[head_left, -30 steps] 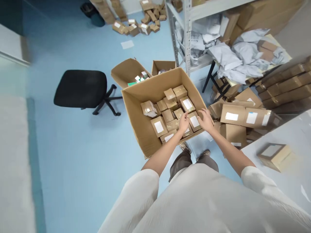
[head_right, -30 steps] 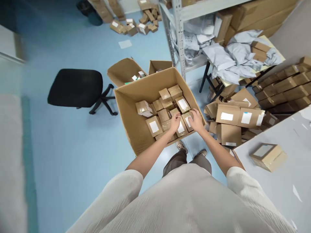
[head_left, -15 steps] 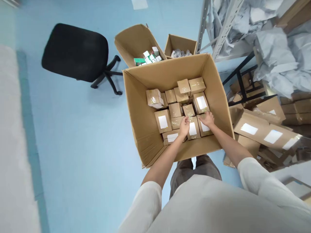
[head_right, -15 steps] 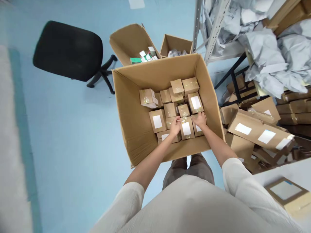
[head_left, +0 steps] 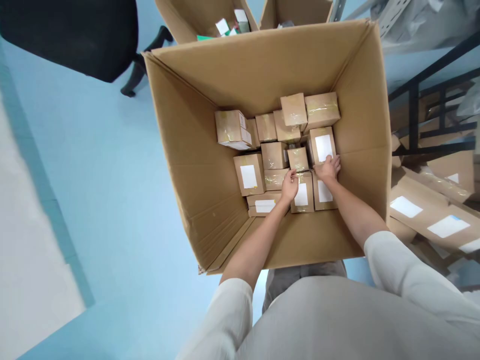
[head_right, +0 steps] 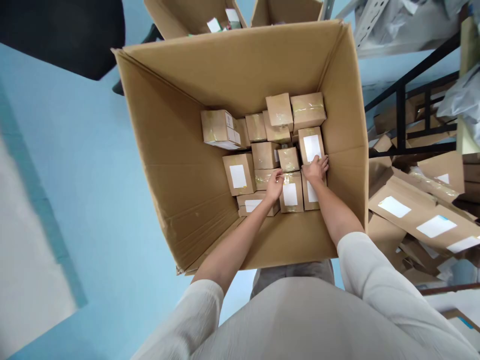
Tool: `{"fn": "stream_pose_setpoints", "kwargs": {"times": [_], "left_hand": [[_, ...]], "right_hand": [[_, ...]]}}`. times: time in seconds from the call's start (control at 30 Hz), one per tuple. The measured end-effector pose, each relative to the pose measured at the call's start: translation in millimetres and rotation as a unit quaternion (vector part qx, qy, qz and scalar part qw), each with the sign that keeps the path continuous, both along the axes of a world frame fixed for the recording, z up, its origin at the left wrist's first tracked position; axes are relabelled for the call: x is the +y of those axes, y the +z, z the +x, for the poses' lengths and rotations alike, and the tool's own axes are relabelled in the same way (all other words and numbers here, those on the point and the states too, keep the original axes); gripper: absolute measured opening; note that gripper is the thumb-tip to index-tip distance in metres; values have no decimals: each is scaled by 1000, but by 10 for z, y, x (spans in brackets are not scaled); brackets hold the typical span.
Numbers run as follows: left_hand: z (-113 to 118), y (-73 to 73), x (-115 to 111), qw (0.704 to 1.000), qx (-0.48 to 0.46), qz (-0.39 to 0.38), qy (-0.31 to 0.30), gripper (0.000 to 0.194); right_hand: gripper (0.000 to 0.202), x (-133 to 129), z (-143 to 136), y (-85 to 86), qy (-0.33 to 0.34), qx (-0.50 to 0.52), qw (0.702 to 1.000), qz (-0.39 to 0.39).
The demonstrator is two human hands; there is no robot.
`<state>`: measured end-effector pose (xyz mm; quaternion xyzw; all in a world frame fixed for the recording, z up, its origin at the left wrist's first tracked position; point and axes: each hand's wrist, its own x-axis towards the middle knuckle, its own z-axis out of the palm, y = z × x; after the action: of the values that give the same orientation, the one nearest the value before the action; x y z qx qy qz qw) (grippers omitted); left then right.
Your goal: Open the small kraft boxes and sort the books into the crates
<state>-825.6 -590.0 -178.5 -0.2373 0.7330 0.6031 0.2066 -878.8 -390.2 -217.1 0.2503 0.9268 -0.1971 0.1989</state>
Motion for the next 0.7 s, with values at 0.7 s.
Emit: {"fn": "stream_pose_setpoints", "kwargs": {"times": [0.7], "left_hand": [[-77, 791, -86, 996, 38, 2, -81, 33]], "right_hand": [[64, -373, 90, 1262, -25, 110, 993, 24]]}}
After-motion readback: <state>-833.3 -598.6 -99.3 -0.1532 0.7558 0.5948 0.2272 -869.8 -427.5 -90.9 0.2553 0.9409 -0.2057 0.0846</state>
